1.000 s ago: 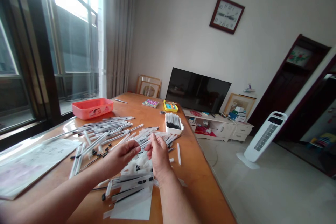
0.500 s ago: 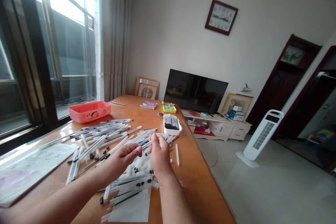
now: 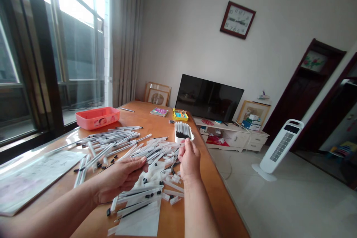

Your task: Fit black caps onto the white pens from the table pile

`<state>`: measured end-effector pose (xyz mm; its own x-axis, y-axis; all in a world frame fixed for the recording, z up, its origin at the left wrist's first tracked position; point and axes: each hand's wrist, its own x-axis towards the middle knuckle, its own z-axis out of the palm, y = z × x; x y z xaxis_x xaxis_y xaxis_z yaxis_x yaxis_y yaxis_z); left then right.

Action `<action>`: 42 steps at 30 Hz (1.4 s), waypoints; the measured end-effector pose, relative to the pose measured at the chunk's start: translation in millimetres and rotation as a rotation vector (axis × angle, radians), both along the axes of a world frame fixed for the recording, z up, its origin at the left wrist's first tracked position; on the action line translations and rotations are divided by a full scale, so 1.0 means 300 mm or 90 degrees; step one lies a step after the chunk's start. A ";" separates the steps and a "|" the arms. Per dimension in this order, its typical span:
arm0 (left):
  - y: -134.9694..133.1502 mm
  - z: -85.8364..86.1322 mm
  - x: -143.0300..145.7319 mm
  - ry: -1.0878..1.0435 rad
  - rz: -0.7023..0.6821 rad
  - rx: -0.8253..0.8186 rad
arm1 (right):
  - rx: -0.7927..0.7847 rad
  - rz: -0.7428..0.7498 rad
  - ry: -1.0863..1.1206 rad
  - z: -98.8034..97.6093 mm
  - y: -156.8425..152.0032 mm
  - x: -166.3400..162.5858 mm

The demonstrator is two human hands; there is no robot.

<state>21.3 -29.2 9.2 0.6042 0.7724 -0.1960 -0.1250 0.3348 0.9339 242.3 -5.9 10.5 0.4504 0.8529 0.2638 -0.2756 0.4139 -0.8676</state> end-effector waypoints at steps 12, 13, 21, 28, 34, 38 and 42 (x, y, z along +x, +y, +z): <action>0.036 -0.010 -0.022 -0.064 0.069 0.008 | -0.113 0.216 -0.179 -0.048 -0.023 -0.093; 0.034 -0.010 -0.020 -0.064 0.070 0.009 | -0.105 0.226 -0.190 -0.044 -0.030 -0.103; 0.021 -0.017 0.002 -0.020 0.078 0.043 | -0.096 0.275 -0.171 -0.043 -0.056 -0.161; 0.037 -0.028 0.000 0.011 0.137 0.056 | -0.078 0.114 -0.007 -0.050 -0.013 -0.098; 0.042 -0.037 0.003 0.019 0.159 0.170 | -0.074 0.078 0.013 -0.063 0.002 -0.088; 0.039 -0.030 0.007 0.047 0.175 0.190 | -0.064 0.091 0.007 -0.052 -0.008 -0.104; 0.039 -0.030 0.006 0.076 0.216 0.132 | -0.041 0.120 0.003 -0.043 -0.018 -0.113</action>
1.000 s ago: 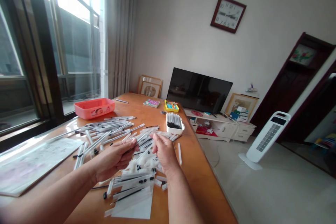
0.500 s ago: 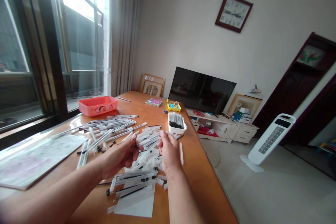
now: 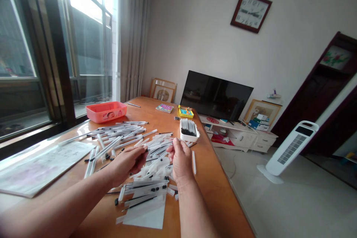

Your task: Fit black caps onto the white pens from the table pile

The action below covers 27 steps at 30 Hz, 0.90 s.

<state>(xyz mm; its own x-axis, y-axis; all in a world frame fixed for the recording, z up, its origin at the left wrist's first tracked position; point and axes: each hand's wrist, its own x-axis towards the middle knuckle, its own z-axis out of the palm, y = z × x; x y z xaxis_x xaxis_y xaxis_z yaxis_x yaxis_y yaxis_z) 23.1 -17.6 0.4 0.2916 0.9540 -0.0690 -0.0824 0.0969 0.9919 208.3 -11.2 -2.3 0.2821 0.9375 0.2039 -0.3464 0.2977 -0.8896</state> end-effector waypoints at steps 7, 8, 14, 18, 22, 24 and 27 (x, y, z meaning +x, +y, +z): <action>-0.004 0.009 -0.005 -0.018 -0.030 0.057 | -0.002 -0.038 -0.010 -0.008 0.008 0.007; -0.004 0.010 -0.005 -0.015 -0.034 0.061 | -0.004 -0.035 -0.010 -0.009 0.008 0.007; -0.003 0.004 -0.003 0.056 -0.029 0.051 | 0.003 -0.031 -0.018 -0.008 0.005 0.005; 0.000 -0.002 -0.004 0.041 -0.042 0.093 | 0.001 -0.035 -0.016 -0.006 0.002 0.004; -0.001 0.001 -0.005 0.044 -0.057 0.044 | 0.003 -0.024 -0.023 -0.006 0.001 0.004; -0.004 0.007 -0.004 0.046 -0.039 0.028 | 0.005 -0.026 -0.025 -0.007 0.002 0.006; -0.010 0.019 -0.003 0.032 -0.022 0.056 | 0.007 -0.034 -0.022 -0.008 0.004 0.010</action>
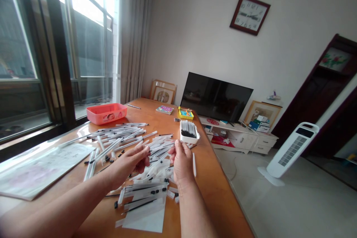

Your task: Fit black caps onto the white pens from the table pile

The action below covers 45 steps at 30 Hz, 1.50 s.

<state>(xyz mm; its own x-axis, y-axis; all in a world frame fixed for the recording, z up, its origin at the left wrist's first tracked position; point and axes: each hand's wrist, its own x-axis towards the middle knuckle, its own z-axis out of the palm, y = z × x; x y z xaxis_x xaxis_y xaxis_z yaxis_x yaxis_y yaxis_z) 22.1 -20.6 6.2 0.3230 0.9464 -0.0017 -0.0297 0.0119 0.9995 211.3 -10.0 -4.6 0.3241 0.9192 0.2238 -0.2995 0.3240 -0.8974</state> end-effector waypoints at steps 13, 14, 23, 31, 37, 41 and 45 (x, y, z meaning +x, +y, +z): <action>-0.002 0.008 -0.002 0.002 -0.014 0.017 | -0.005 0.009 0.002 0.007 -0.004 -0.002; -0.001 0.007 -0.003 0.015 -0.013 0.011 | -0.006 0.013 0.000 0.008 -0.005 -0.002; 0.010 -0.008 -0.005 0.026 -0.026 0.030 | -0.006 -0.002 -0.016 0.007 -0.002 0.001; 0.010 -0.010 0.004 0.014 -0.004 0.021 | -0.007 -0.008 -0.017 0.012 -0.002 0.009; 0.008 -0.008 0.000 0.063 -0.023 0.010 | -0.008 -0.025 -0.029 0.016 0.001 0.018; 0.009 -0.001 -0.006 0.080 0.008 0.011 | -0.004 -0.044 -0.025 0.019 0.009 0.036; 0.040 -0.031 -0.014 0.127 0.037 0.026 | 0.010 -0.109 -0.049 0.011 0.023 0.063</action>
